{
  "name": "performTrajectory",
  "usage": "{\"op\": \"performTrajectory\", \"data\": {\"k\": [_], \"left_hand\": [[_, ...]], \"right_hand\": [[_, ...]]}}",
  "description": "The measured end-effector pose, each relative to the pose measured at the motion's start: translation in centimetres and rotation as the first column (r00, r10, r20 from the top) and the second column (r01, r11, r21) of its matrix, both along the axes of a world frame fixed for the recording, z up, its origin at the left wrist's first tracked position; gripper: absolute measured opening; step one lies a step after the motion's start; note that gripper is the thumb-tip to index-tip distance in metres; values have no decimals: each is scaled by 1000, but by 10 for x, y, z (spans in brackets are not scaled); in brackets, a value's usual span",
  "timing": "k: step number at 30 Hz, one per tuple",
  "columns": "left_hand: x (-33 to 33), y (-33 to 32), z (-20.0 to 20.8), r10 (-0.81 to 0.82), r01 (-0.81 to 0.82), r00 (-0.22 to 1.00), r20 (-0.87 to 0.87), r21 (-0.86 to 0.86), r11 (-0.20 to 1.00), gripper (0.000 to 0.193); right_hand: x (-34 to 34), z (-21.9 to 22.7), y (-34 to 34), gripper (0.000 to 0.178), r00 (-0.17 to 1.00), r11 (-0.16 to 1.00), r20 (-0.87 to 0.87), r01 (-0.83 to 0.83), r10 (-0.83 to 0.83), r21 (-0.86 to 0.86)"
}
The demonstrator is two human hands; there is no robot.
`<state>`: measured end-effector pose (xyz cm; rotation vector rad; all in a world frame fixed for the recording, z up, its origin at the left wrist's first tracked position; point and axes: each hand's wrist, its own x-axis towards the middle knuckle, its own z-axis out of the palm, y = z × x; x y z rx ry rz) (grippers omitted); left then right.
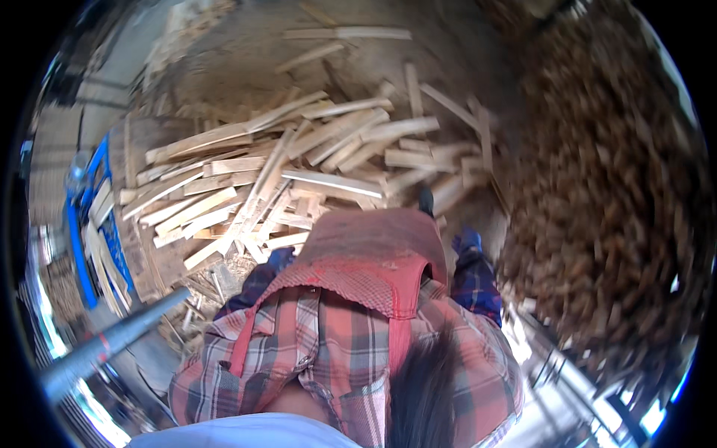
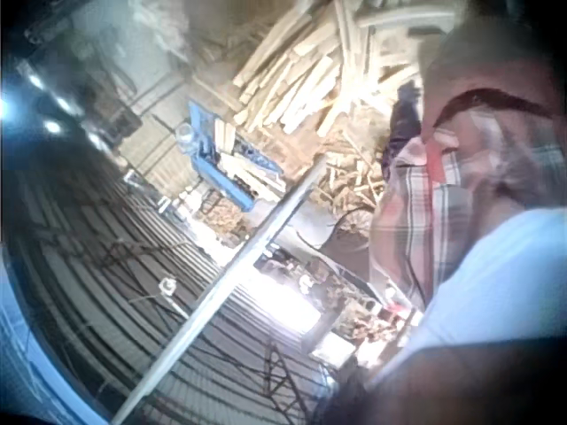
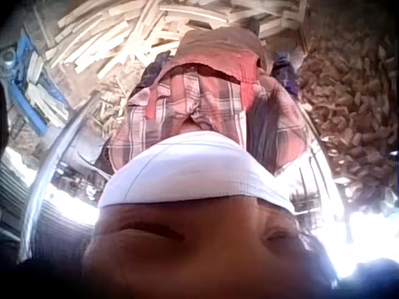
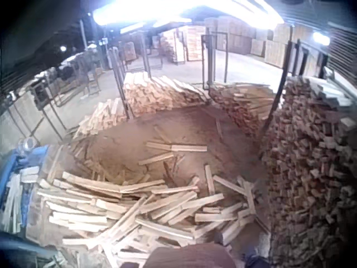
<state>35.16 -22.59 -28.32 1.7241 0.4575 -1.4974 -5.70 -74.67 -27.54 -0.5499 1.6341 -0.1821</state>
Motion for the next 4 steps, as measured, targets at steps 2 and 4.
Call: {"op": "performTrajectory", "data": {"k": [2, 4], "left_hand": [[28, 7, 13, -67, 74, 997, -39, 206, 976, 27], [27, -35, 0, -383, 371, 924, 1, 243, 896, 32]], "right_hand": [[31, 23, 61, 38, 1000, 1000, 20, -22, 22, 13], [10, 38, 67, 45, 999, 999, 4, 40, -40, -2]]}}
